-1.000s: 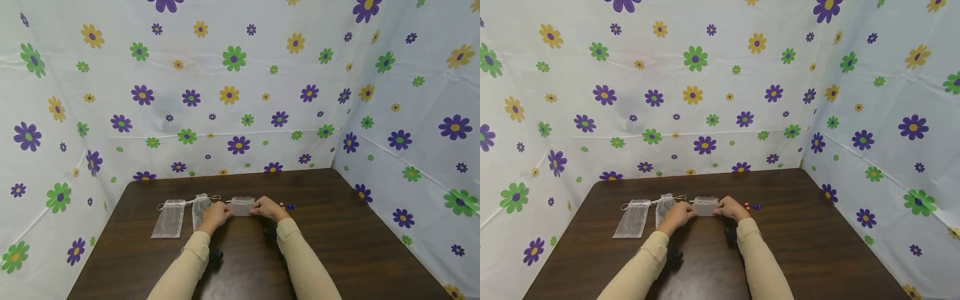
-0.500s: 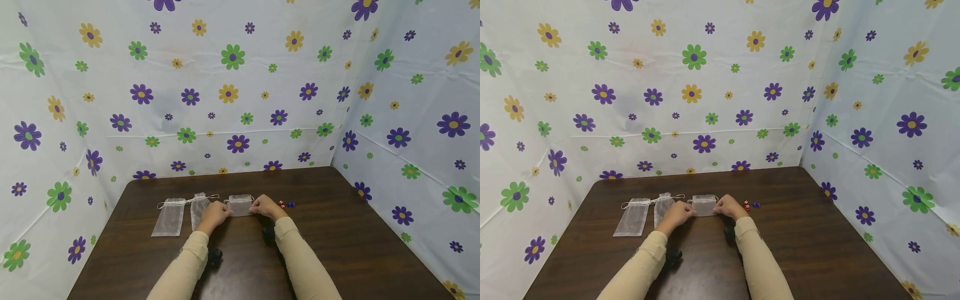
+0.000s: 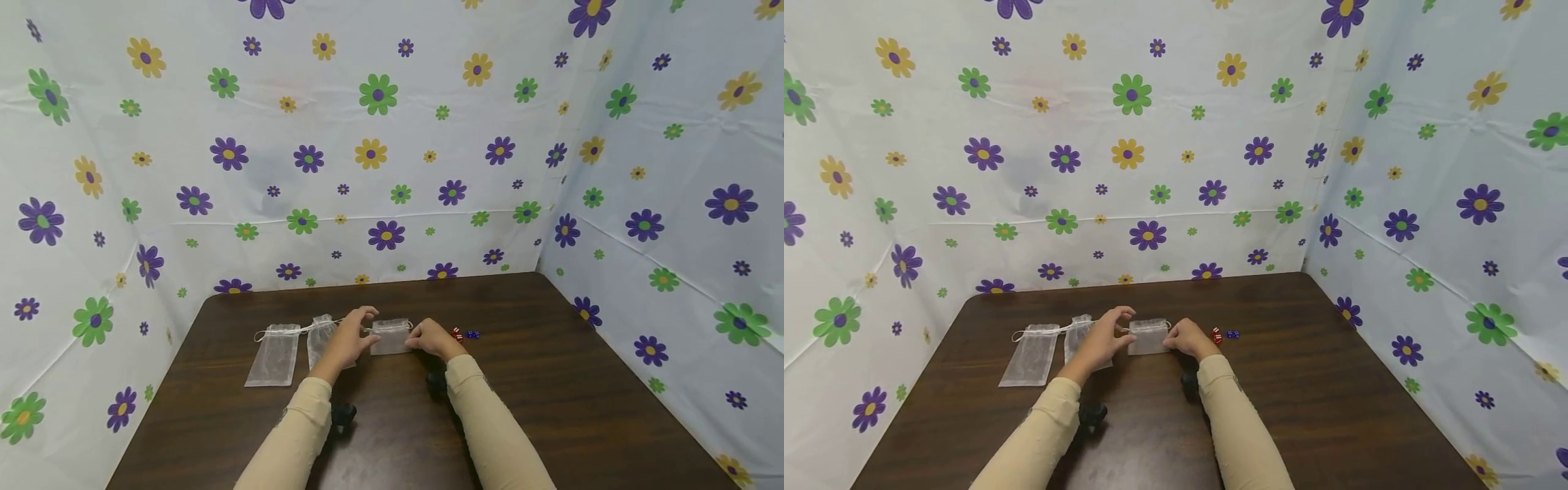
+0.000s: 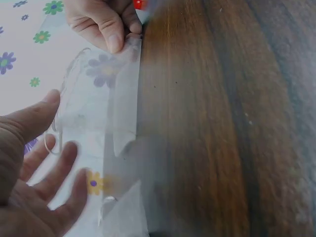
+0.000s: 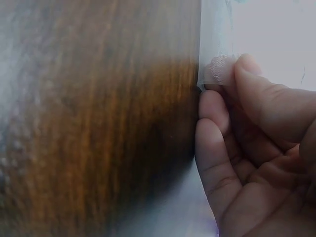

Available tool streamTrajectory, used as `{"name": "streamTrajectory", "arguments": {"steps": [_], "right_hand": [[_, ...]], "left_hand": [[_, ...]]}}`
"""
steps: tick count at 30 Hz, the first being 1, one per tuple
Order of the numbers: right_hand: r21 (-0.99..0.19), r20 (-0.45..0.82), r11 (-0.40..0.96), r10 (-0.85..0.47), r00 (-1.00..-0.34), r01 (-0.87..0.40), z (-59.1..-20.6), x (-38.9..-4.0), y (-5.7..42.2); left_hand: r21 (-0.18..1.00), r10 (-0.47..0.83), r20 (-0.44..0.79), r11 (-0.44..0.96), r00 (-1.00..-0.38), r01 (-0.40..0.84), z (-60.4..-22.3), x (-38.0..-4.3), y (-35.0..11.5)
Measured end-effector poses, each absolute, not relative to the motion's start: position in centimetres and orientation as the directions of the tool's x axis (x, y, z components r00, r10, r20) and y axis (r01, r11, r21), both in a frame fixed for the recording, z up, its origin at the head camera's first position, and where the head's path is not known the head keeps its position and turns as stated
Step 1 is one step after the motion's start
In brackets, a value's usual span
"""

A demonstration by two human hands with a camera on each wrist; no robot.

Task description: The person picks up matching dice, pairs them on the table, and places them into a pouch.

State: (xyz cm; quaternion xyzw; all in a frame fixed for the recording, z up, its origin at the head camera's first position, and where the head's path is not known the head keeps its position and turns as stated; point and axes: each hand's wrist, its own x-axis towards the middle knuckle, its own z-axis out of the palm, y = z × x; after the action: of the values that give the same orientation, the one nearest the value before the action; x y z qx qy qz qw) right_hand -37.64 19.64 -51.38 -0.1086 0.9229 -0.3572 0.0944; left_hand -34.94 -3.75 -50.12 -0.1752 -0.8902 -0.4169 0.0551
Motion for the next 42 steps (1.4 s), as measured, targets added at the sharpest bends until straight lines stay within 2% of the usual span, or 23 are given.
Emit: {"name": "streamTrajectory", "arguments": {"steps": [5, 10, 14, 26, 31, 35, 42], "right_hand": [[-0.676, -0.082, 0.718, -0.297, -0.951, -0.166, -51.5, -37.6, 19.4], [-0.657, -0.039, 0.721, -0.323, -0.946, -0.219, -51.7, -37.6, 19.2], [-0.663, -0.05, 0.722, -0.307, -0.95, -0.199, -51.7, -37.6, 19.0], [-0.678, -0.079, 0.698, -0.384, -0.92, -0.232, -51.4, -37.4, 19.3], [-0.688, -0.041, 0.671, -0.416, -0.908, -0.276, -51.1, -37.4, 20.3], [-0.71, 0.021, 0.647, -0.375, -0.927, -0.278, -50.8, -37.6, 21.7], [-0.695, 0.126, 0.694, -0.143, -0.982, -0.19, -49.9, -38.5, 24.6]], "left_hand": [[0.7, 0.362, 0.229, 0.584, -0.904, 0.411, -50.8, -35.3, -3.8], [0.661, 0.314, 0.268, 0.628, -0.911, 0.411, -51.4, -35.3, -4.0], [0.661, 0.282, 0.298, 0.628, -0.912, 0.41, -51.5, -35.5, -4.1], [0.641, 0.342, 0.348, 0.593, -0.873, 0.488, -51.4, -35.7, -4.2], [0.634, 0.345, 0.36, 0.591, -0.867, 0.499, -51.5, -35.8, -4.1], [0.615, 0.357, 0.371, 0.597, -0.858, 0.514, -51.6, -35.8, -4.0], [0.628, 0.376, 0.335, 0.594, -0.864, 0.503, -51.6, -35.9, -3.8]]}}
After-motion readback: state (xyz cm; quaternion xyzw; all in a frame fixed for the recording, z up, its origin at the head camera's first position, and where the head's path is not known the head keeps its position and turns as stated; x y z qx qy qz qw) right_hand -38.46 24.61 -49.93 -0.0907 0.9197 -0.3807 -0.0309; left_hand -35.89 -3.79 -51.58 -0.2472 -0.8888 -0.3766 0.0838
